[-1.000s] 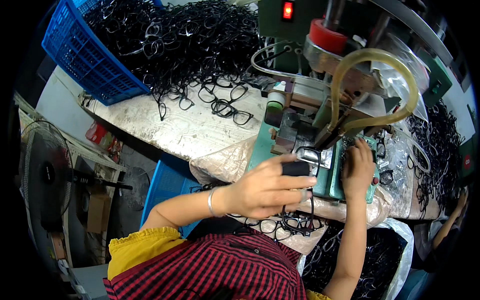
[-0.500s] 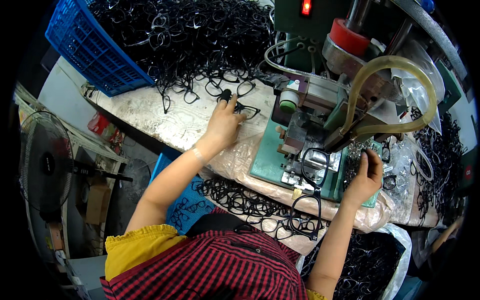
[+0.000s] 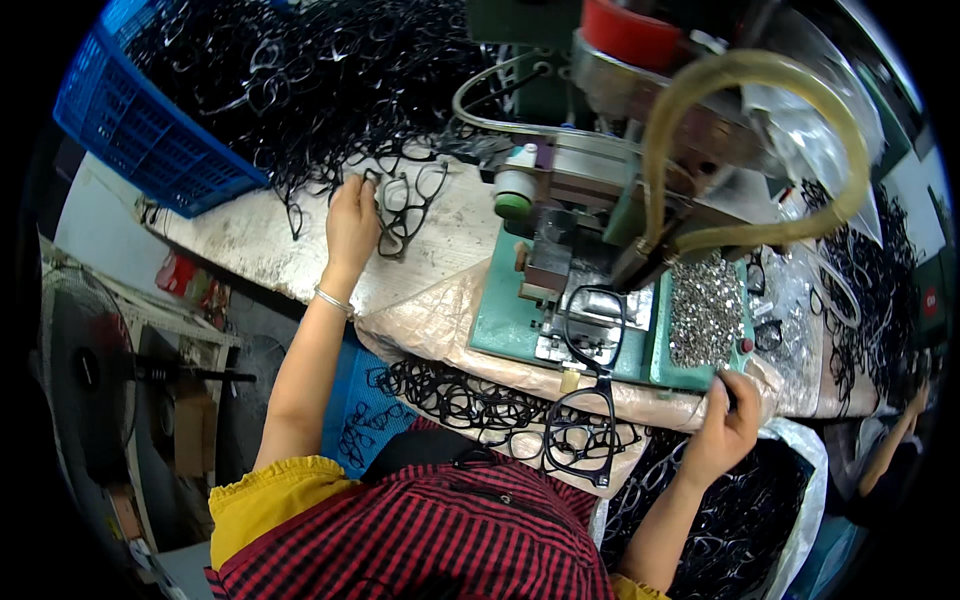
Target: The person assembles eyeglasses by inserting small metal components into the frame arms using a press machine. They pick up frames from a pile, place them in the machine, add the components, and operate the press. Finished frames are placed into a blue basket.
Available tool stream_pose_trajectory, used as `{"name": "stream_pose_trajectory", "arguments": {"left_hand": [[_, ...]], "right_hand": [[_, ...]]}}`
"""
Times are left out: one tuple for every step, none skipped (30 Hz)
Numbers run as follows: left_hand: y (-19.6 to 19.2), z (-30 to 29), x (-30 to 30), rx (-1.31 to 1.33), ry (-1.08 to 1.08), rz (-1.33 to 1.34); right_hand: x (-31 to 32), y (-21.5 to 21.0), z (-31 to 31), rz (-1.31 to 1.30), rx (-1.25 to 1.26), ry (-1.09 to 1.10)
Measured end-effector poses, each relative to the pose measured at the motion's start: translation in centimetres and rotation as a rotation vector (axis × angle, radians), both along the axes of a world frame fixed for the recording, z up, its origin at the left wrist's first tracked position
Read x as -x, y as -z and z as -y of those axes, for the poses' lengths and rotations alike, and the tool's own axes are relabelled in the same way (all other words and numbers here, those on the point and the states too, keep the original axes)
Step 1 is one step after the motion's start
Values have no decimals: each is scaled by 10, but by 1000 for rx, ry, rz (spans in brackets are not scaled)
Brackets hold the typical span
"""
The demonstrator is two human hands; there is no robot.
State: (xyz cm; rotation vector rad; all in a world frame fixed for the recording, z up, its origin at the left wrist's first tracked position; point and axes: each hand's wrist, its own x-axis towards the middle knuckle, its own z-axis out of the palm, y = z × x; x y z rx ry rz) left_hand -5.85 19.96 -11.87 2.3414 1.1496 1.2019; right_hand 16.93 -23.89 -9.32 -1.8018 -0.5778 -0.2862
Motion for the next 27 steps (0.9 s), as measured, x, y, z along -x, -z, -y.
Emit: {"name": "stream_pose_trajectory", "arguments": {"left_hand": [[-15,11,-10,-172,38,-37],[-23,20,-18,-345,70,-68],[-23,29,-25,-377,75,-59],[-21,33,-29,-281,87,62],[-15,38,-34,-180,104,181],[-9,44,-42,-70,132,295],[-3,51,-40,184,200,471],[4,59,-34,442,258,632],[11,70,-26,503,272,643],[17,79,-20,575,276,649],[23,82,-19,537,330,655],[-5,104,-31,573,312,735],[-25,112,-35,531,428,794],[-46,119,-37,488,541,854],[-77,132,-44,352,763,888],[-109,143,-49,208,980,915],[-132,146,-50,20,1052,795],[-150,148,-53,-171,1111,668],[-164,154,-61,-264,998,554],[-164,161,-71,-87,989,728],[-164,165,-75,-70,991,785],[-164,167,-77,-54,992,843],[-158,166,-72,-86,1034,761],[-150,164,-64,-116,1079,681],[-144,163,-56,-198,1042,464],[-137,169,-55,-189,1006,478],[-138,172,-54,-195,972,478]], "right_hand": [[6,-16,-18,-16,-15,-87],[8,-33,-38,9,-40,-220],[8,-44,-58,-27,-101,-295],[5,-54,-78,1,-106,-341],[4,-52,-100,0,-188,-327],[1,-49,-116,-49,-242,-347],[3,-52,-123,-138,-228,-391],[11,-48,-129,-216,-389,-381],[18,-50,-133,-227,-417,-395],[23,-52,-132,-248,-436,-409],[26,-55,-131,-284,-449,-409],[26,-56,-130,-310,-467,-407],[26,-57,-129,-324,-477,-427],[25,-59,-129,-343,-466,-455],[25,-62,-128,-359,-455,-479],[25,-66,-128,-375,-444,-504],[30,-72,-128,-411,-505,-552],[33,-78,-130,-432,-522,-542],[36,-82,-133,-455,-536,-535],[40,-86,-135,-484,-548,-536],[46,-90,-131,-478,-466,-504],[51,-96,-127,-486,-459,-531],[52,-94,-126,-456,-451,-554],[50,-93,-124,-423,-441,-574],[48,-91,-126,-424,-441,-568],[44,-91,-133,-417,-442,-565],[42,-89,-137,-409,-442,-563]]}}
